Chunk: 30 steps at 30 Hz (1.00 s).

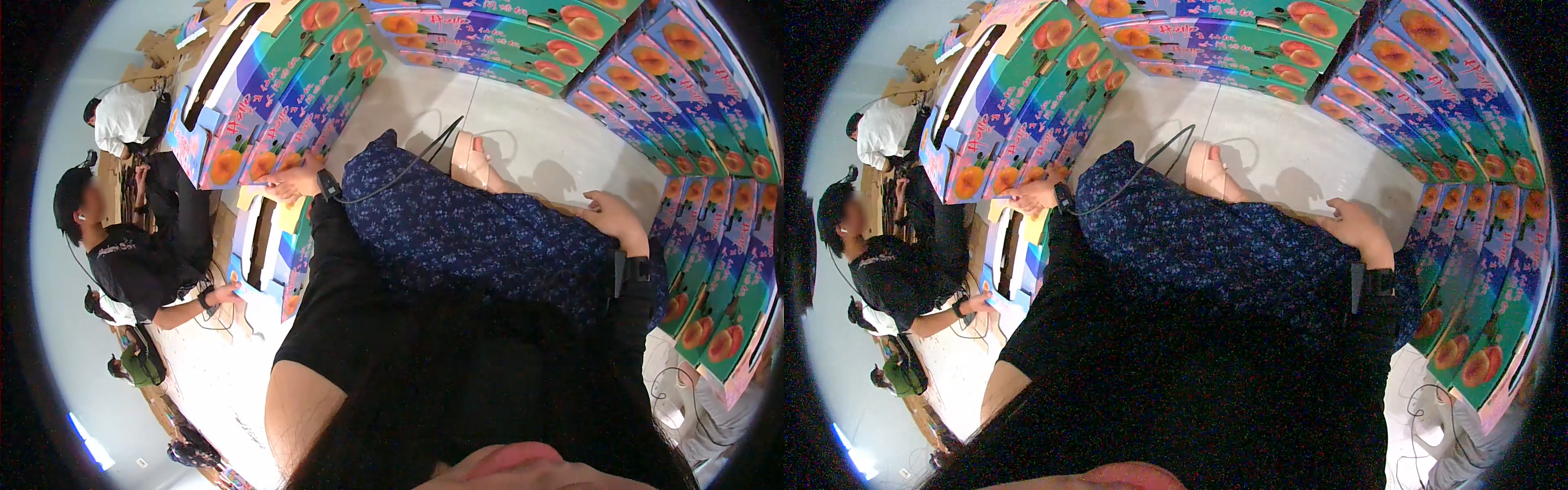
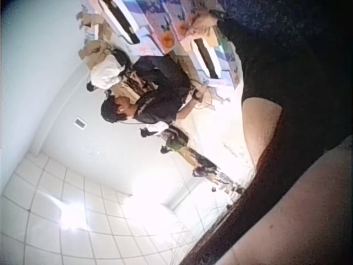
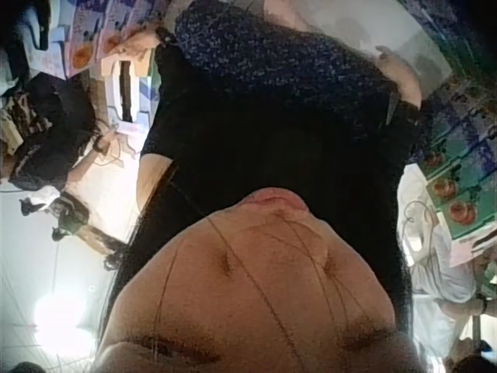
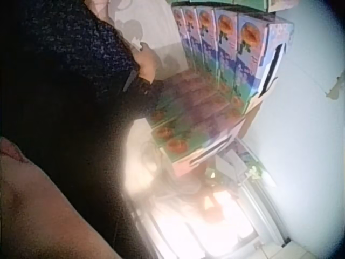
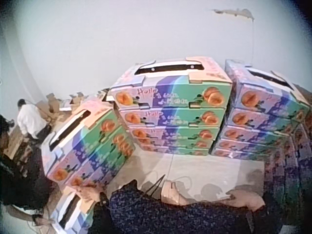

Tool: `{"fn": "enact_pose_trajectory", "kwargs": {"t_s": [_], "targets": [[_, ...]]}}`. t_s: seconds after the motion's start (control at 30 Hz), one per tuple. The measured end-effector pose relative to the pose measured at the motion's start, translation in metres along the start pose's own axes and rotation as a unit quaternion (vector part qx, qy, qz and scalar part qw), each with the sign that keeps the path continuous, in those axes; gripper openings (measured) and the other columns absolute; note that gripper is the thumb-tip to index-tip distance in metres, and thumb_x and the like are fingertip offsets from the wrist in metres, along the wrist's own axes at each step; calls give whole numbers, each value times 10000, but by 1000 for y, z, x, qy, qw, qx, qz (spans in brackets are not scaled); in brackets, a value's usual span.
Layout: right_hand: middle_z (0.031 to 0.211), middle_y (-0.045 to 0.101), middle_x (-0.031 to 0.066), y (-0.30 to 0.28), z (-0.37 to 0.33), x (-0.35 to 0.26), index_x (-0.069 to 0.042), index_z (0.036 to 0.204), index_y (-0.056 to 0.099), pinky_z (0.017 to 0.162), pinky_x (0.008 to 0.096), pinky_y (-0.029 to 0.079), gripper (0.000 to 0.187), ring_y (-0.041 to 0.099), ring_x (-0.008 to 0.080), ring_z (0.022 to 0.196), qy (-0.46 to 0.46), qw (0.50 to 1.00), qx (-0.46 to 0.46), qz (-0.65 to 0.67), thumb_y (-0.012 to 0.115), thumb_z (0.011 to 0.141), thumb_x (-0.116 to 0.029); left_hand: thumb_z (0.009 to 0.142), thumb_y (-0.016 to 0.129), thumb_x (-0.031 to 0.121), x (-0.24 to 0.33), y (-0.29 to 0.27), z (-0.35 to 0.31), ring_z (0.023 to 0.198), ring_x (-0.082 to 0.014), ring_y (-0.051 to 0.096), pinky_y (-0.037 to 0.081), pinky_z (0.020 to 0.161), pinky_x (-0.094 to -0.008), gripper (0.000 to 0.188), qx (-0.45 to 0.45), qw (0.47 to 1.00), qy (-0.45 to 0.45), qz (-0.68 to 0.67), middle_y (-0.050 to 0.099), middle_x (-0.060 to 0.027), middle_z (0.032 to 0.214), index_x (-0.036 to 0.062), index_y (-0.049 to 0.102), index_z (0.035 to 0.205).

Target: Manually assemble and stack cardboard fruit boxes in a warehouse environment.

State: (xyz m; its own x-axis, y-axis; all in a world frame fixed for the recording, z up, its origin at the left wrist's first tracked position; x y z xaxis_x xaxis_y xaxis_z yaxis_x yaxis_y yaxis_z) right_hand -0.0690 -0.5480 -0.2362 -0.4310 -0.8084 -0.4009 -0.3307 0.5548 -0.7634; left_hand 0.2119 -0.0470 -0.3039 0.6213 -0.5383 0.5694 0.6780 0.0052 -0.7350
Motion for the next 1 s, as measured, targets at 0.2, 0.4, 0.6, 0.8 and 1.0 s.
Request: {"fn": "enact_pose_trajectory", "kwargs": {"t_s": [0.2,0.4,0.6,0.8,1.0], "targets": [[963,643,225,1,-2,-2,-26,1145,592,779,405,494,606,626,361,895,7,1000,5,11,665,761,-489,487,853,399,-4,-11,-2,1248,-391,313,229,994,-514,1295,-10,1000,25,-4,256,-220,1407,59,55,1448],[971,641,215,5,-2,-4,-32,1161,582,787,402,488,629,621,354,903,8,1000,-2,-2,656,761,-512,581,775,418,-31,0,0,1220,-377,341,257,962,-488,1127,102,978,168,-74,322,-228,1367,7,141,1418],[1008,636,204,7,-1,1,-36,1194,558,807,394,484,640,615,354,927,20,1000,-14,1,649,770,-508,601,733,401,-55,-13,3,1203,-377,366,258,990,-489,1115,78,965,223,-110,374,-238,1321,-36,111,1417],[1017,632,191,6,1,2,-11,1198,544,825,349,473,576,614,289,935,29,999,-19,-16,667,793,-401,600,680,582,-127,-36,33,1228,-396,349,222,1024,-544,1183,-11,968,250,-19,360,-236,1353,-8,97,1443],[1022,630,186,10,4,7,-20,1191,551,831,349,472,555,610,288,947,16,1000,-16,-10,663,800,-398,489,676,772,-202,-39,90,1240,-350,359,268,1009,-538,1207,-228,895,269,275,404,-188,1312,95,281,1406]]}}
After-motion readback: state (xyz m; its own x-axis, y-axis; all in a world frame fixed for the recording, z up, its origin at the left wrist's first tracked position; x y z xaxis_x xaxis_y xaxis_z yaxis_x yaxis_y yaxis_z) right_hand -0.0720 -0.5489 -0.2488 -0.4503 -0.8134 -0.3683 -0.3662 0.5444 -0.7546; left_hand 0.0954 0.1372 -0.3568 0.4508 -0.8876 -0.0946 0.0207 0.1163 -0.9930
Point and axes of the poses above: each hand's wrist, its own z-axis towards the middle knuckle, its own y-axis out of the palm, x = y × z, the point moved 1 cm from there along z, towards the middle knuckle
